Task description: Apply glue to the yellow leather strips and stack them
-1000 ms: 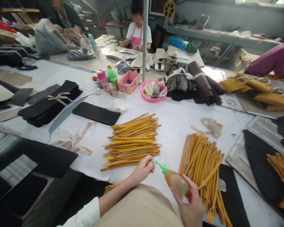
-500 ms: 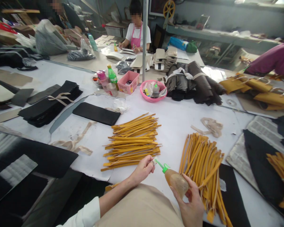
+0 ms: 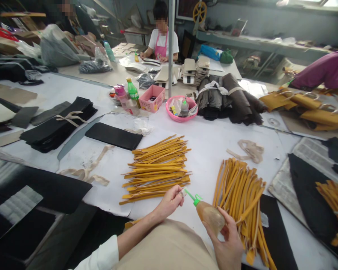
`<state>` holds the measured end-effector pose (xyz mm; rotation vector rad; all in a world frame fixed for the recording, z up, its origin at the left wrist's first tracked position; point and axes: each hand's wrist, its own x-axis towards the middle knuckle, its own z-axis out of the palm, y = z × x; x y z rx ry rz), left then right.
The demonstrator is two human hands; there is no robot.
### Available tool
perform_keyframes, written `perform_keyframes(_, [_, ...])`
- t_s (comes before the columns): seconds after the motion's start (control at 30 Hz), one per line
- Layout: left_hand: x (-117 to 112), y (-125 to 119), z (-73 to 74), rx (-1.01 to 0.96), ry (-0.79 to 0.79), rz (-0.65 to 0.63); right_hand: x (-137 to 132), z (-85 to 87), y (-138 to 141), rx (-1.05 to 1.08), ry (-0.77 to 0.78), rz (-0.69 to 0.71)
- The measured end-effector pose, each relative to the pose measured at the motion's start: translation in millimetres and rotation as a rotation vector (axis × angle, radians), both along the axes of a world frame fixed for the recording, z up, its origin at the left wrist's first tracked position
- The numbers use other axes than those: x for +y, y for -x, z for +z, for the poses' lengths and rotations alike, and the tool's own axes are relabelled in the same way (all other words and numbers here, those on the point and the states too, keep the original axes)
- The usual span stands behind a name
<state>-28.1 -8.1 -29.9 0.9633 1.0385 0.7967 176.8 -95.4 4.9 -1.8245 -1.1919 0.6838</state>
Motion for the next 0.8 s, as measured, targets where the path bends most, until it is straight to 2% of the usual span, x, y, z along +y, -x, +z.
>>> perform_keyframes(0.3, [1.9,0.1,4.8,0.005,0.012,-0.012,0.4,3.9,0.6,0.032,0.0,-0.04])
perform_keyframes(0.57, [0.5,-0.3,-0.9,0.003,0.011,0.001,0.9,7.3,2.1,0.023,-0.029,-0.064])
perform_keyframes(0.8, [1.6,0.2,4.9,-0.005,0.023,0.009,-5.5,0.8,-2.4,0.021,-0.042,-0.002])
